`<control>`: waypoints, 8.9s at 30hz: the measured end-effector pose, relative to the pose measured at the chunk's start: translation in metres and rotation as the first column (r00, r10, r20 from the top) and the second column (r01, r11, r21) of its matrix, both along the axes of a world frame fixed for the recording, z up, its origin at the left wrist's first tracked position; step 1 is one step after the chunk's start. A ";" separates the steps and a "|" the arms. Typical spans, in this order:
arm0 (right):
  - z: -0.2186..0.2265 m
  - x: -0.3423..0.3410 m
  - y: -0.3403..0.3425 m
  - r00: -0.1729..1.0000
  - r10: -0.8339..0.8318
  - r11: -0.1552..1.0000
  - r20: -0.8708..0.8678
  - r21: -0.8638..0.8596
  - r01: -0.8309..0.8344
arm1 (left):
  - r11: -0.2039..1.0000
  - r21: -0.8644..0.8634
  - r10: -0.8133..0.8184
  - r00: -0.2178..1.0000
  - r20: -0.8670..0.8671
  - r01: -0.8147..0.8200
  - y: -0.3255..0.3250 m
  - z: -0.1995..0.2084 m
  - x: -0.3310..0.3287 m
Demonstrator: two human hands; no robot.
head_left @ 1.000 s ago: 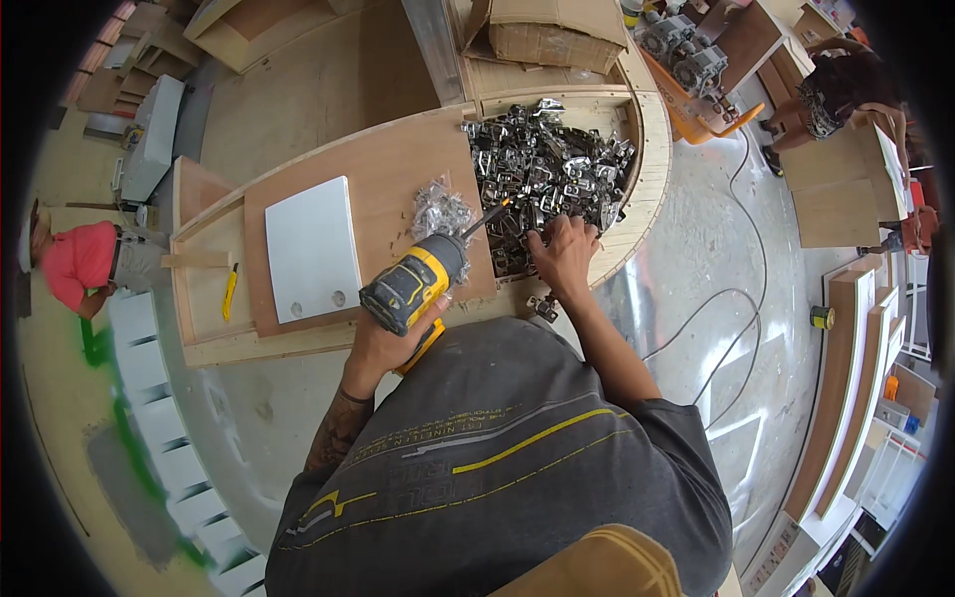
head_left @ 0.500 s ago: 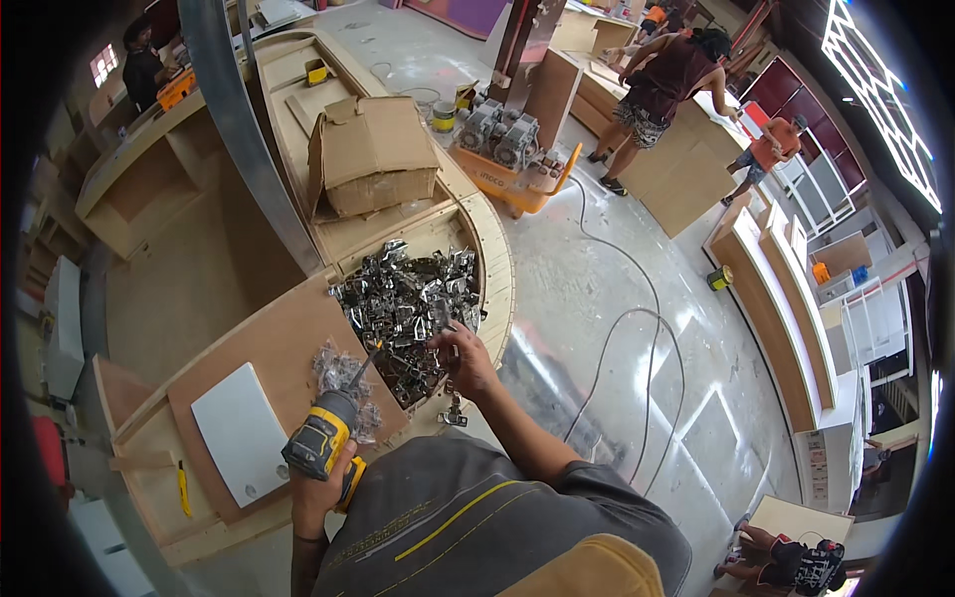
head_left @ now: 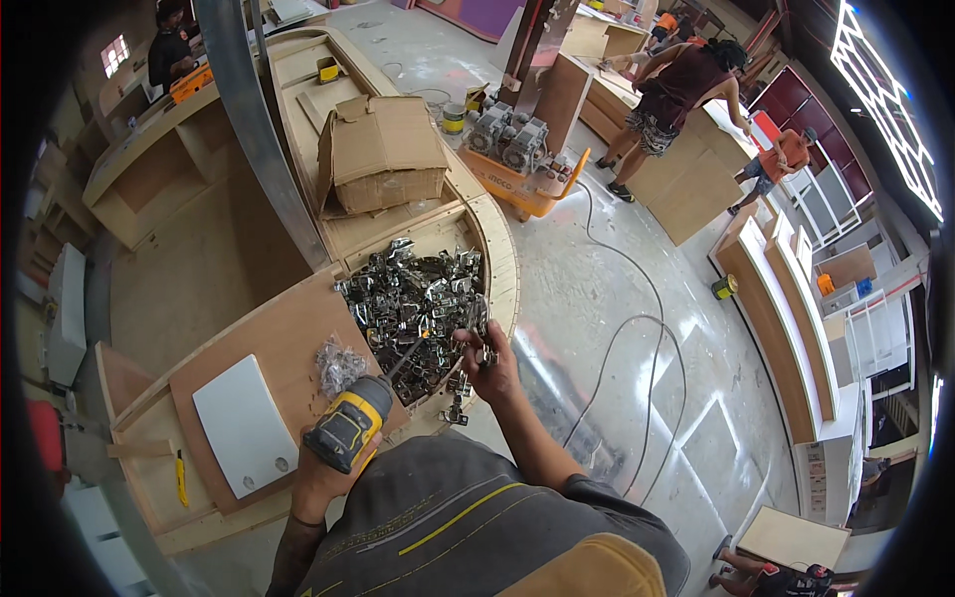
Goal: The person picks up a white board, places it on a workbench, selects a metal hinge from a container, and secures it to the board using a power drill.
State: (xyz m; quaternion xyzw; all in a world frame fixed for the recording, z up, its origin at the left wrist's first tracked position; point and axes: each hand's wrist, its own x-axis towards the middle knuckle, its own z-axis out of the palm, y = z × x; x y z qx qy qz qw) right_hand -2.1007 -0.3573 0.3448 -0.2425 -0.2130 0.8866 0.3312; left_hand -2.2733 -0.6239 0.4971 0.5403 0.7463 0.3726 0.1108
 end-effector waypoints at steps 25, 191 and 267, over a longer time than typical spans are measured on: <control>0.002 0.011 0.033 0.936 -0.047 0.980 -0.348 -0.196 -0.024 | 0.996 -0.081 -0.019 0.996 0.091 0.027 0.023 0.008 0.022; -0.024 -0.094 -0.396 0.676 -0.073 0.753 0.734 0.485 -0.445 | 0.808 -0.145 0.562 0.673 0.481 -0.571 -0.383 -0.180 -0.142; -0.043 -0.086 -0.408 0.525 0.396 0.803 0.753 -0.007 -0.596 | 0.800 -0.514 -0.186 0.943 0.276 0.308 -0.123 -0.144 -0.180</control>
